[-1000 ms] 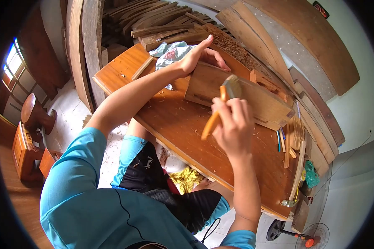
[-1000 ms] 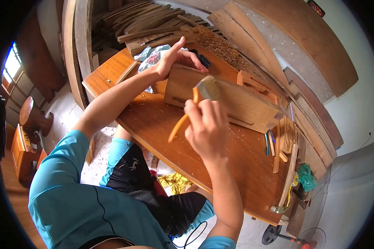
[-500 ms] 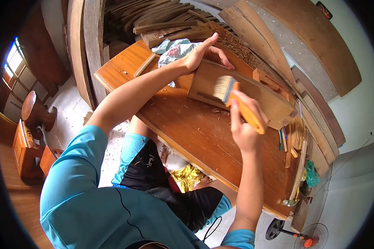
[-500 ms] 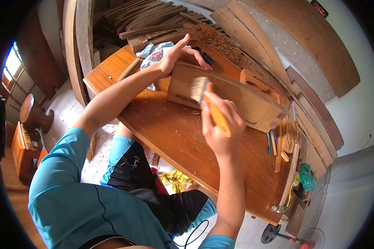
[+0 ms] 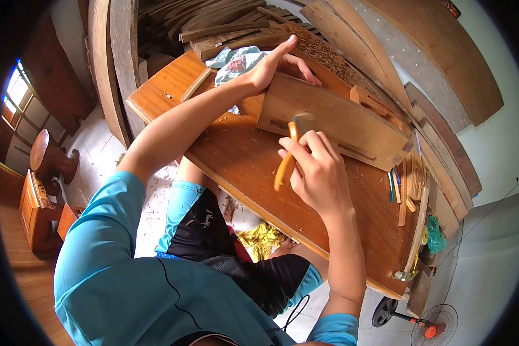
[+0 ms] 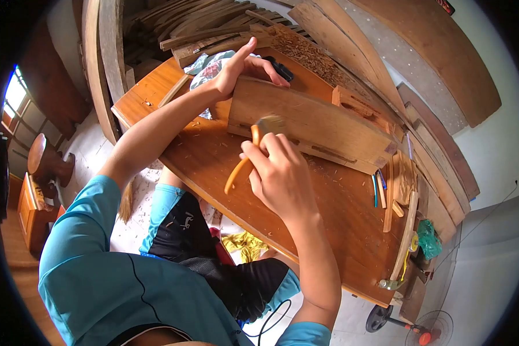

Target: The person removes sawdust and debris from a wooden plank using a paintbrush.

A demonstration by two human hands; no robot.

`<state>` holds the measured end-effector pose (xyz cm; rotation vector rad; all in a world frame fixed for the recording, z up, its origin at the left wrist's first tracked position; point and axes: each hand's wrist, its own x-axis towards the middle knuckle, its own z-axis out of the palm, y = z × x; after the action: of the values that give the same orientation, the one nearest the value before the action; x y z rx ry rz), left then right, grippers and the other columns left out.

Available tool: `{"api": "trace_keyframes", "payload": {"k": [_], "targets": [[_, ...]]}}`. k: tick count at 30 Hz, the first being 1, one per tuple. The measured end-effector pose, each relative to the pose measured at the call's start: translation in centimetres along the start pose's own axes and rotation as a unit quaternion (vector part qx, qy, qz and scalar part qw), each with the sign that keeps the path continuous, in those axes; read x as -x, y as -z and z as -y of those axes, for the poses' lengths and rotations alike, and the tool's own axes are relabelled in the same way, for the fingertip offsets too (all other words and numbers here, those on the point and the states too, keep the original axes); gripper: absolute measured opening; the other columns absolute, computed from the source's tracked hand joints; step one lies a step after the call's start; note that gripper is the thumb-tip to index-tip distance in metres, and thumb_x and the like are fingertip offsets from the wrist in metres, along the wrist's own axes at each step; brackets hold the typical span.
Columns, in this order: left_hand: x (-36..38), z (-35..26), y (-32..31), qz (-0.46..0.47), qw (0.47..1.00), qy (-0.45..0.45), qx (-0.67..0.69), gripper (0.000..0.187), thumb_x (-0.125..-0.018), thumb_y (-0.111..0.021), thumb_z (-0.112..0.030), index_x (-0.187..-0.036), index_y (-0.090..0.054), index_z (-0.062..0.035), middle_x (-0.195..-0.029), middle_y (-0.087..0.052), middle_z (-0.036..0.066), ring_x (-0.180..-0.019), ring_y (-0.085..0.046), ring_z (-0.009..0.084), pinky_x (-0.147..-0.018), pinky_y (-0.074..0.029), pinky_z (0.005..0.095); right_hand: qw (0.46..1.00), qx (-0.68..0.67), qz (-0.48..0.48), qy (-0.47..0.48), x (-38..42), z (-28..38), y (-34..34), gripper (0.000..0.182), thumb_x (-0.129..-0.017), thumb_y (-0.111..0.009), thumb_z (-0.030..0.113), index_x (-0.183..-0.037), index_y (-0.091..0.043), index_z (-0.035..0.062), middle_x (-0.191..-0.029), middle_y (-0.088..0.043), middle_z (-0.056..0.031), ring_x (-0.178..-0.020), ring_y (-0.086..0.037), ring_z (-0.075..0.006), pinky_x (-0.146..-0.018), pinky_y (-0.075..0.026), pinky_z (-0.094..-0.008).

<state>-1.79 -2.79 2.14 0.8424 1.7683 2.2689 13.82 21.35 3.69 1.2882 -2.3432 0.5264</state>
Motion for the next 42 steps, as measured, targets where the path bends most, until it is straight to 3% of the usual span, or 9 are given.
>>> {"api": "trace_keyframes", "payload": {"k": [7, 10, 12, 17, 21, 26, 32, 38, 42], "targets": [[0.2, -0.2, -0.4, -0.002, 1.000, -0.008, 0.009, 0.099, -0.110, -0.025, -0.079, -0.100, -0.080, 0.0027, -0.123, -0.080, 0.025, -0.119, -0.074, 0.0315, -0.114, -0.052, 0.0415, 0.988, -0.118, -0.091, -0.049, 0.1, -3.5, 2.8, 0.022, -0.096, -0.079, 0.003, -0.117, -0.079, 0.0094, -0.096, -0.075, -0.0095, -0.084, -0.070, -0.0295, -0.078, -0.058, -0.0412], [0.2, -0.2, -0.2, -0.001, 1.000, -0.012, -0.003, 0.099, -0.110, -0.024, -0.079, -0.097, -0.080, 0.0019, -0.122, -0.080, 0.025, -0.119, -0.074, 0.0315, -0.114, -0.052, 0.0413, 0.977, -0.118, -0.150, -0.091, 1.4, -5.6, 5.0, 0.022, -0.099, -0.075, 0.000, -0.120, -0.079, 0.0064, -0.094, -0.075, -0.0085, -0.085, -0.073, -0.0220, -0.076, -0.056, -0.0355], [0.2, -0.3, -0.1, -0.004, 1.000, -0.018, -0.017, 0.100, -0.110, -0.024, -0.080, -0.095, -0.080, 0.0016, -0.122, -0.080, 0.025, -0.120, -0.074, 0.0315, -0.114, -0.052, 0.0410, 0.970, -0.084, -0.192, -0.121, 2.2, -6.5, 6.1, 0.021, -0.100, -0.074, 0.000, -0.120, -0.079, 0.0056, -0.095, -0.075, -0.0071, -0.084, -0.073, -0.0188, -0.075, -0.056, -0.0347], [0.1, -0.1, -0.1, -0.005, 1.000, -0.022, -0.018, 0.102, -0.110, -0.023, -0.080, -0.093, -0.081, 0.0020, -0.122, -0.080, 0.026, -0.120, -0.074, 0.0320, -0.115, -0.051, 0.0409, 0.962, 0.114, -0.240, -0.065, 1.9, -6.0, 5.0, 0.018, -0.100, -0.077, 0.006, -0.117, -0.081, 0.0125, -0.090, -0.066, -0.0057, -0.073, -0.066, -0.0248, -0.066, -0.053, -0.0374], [0.1, -0.1, -0.1, -0.004, 1.000, -0.020, -0.012, 0.103, -0.110, -0.022, -0.080, -0.094, -0.081, 0.0027, -0.121, -0.080, 0.026, -0.121, -0.074, 0.0325, -0.116, -0.051, 0.0411, 0.981, 0.117, -0.148, -0.052, 1.4, -4.0, 2.5, 0.035, -0.083, -0.077, -0.002, -0.114, -0.081, 0.0148, -0.096, -0.059, -0.0036, -0.087, -0.066, -0.0258, -0.068, -0.058, -0.0416], [0.2, 0.0, -0.1, -0.010, 1.000, -0.020, -0.016, 0.103, -0.110, -0.022, -0.079, -0.093, -0.081, 0.0036, -0.120, -0.081, 0.026, -0.121, -0.074, 0.0326, -0.116, -0.051, 0.0408, 0.999, 0.046, -0.026, -0.002, 0.9, -1.6, 0.8, 0.030, -0.083, -0.076, 0.002, -0.110, -0.078, 0.0142, -0.097, -0.060, -0.0045, -0.094, -0.067, -0.0251, -0.073, -0.062, -0.0408], [-0.1, 0.4, 0.3, -0.007, 1.000, -0.011, -0.009, 0.104, -0.109, -0.021, -0.080, -0.093, -0.081, 0.0032, -0.123, -0.079, 0.027, -0.122, -0.073, 0.0335, -0.117, -0.050, 0.0420, 0.984, -0.158, -0.084, -0.023, 0.9, -3.0, 2.8, 0.023, -0.100, -0.074, 0.002, -0.121, -0.079, 0.0102, -0.096, -0.066, -0.0072, -0.076, -0.069, -0.0227, -0.070, -0.056, -0.0374], [0.2, 0.0, 0.0, -0.010, 0.999, -0.021, -0.042, 0.106, -0.109, -0.019, -0.081, -0.093, -0.081, 0.0026, -0.127, -0.077, 0.029, -0.124, -0.072, 0.0345, -0.116, -0.050, 0.0430, 0.936, -0.249, -0.115, -0.223, 4.9, -11.5, 7.4, 0.024, -0.111, -0.066, 0.010, -0.134, -0.074, 0.0059, -0.116, -0.076, -0.0046, -0.087, -0.069, -0.0107, -0.079, -0.055, -0.0247], [0.0, 0.2, 0.0, -0.011, 0.999, -0.030, -0.027, 0.102, -0.109, -0.023, -0.081, -0.092, -0.081, 0.0018, -0.120, -0.081, 0.026, -0.120, -0.074, 0.0320, -0.113, -0.052, 0.0409, 0.929, -0.143, -0.267, -0.211, 6.7, -12.3, 7.2, 0.025, -0.113, -0.064, 0.010, -0.136, -0.074, 0.0048, -0.117, -0.077, -0.0040, -0.088, -0.068, -0.0100, -0.081, -0.057, -0.0274]]}}
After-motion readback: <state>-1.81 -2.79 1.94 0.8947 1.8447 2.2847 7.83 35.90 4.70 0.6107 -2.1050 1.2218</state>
